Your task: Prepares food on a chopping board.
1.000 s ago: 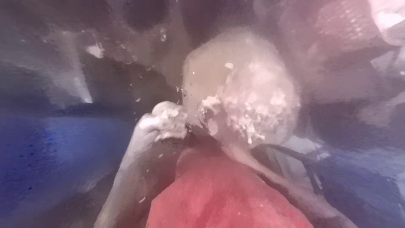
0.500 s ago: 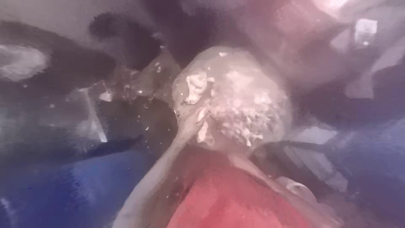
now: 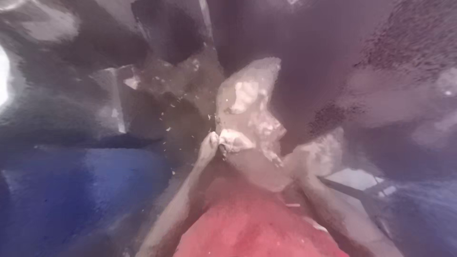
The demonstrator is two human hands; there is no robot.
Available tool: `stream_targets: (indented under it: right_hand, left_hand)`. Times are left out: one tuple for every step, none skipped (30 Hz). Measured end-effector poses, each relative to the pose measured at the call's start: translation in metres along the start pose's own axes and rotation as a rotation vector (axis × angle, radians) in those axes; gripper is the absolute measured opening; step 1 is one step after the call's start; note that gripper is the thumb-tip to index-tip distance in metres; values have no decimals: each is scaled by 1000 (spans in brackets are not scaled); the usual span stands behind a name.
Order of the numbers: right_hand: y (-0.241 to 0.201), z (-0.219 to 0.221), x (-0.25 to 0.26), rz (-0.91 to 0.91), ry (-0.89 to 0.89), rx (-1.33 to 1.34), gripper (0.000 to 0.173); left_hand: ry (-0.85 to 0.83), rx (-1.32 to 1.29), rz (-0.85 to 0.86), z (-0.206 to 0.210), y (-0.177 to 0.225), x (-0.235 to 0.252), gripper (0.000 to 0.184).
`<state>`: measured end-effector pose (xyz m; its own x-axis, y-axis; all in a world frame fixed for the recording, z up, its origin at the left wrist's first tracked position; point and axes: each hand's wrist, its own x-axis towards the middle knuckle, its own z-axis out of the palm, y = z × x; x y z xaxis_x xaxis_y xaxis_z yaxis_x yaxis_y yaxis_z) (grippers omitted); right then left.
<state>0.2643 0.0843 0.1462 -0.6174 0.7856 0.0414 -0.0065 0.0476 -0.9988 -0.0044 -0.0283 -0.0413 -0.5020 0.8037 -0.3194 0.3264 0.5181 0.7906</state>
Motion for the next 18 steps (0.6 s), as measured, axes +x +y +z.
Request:
stream_targets:
  right_hand:
    - [19, 16, -4, -21, -22, -46, 64]
    - [44, 28, -7, 55, -105, -194, 59]
    - [67, 35, -6, 185, -199, -312, 55]
    - [101, 36, -7, 290, -305, -480, 56]
    - [133, 35, -10, 423, -392, -629, 55]
    - [152, 34, -8, 519, -450, -708, 56]
    - [153, 37, -5, 572, -467, -731, 58]
    - [141, 38, 3, 575, -457, -725, 57]
    - [123, 42, 0, 562, -429, -687, 55]
    - [107, 44, -3, 498, -372, -629, 55]
    - [93, 46, 1, 414, -320, -559, 58]
    - [86, 49, 0, 358, -293, -494, 62]
    - [89, 51, -1, 338, -298, -470, 62]
    - [101, 49, 0, 357, -341, -490, 57]
    - [121, 45, 4, 394, -408, -542, 51]
    - [141, 38, 9, 454, -483, -600, 50]
    - [152, 33, 13, 520, -526, -626, 52]
    - [150, 31, 14, 559, -522, -657, 53]
  left_hand:
    - [-3, -10, -11, 0, -1, 1, 42]
    - [0, -27, -16, 0, -2, 2, 41]
    - [16, -42, -3, 0, -3, 4, 40]
    - [28, -51, 5, 0, -4, 4, 38]
    - [15, -69, -29, -1, -4, -1, 37]
    - [23, -87, -44, -3, -6, -4, 36]
    - [36, -98, -17, -7, -12, -7, 35]
    - [50, -116, 17, -11, -19, -6, 36]
    - [43, -138, 26, -13, -31, -15, 35]
    - [28, -183, 28, -14, -40, -21, 31]
    - [22, -214, 60, -16, -46, -20, 28]
    - [8, -230, 74, -18, -50, -24, 28]
    - [-2, -238, 78, -21, -51, -26, 28]
    - [-3, -241, 64, -22, -49, -26, 27]
    - [3, -232, 49, -23, -46, -26, 27]
    - [9, -220, 21, -23, -45, -27, 28]
    - [21, -204, -13, -23, -42, -31, 29]
    - [34, -186, -57, -26, -37, -36, 31]
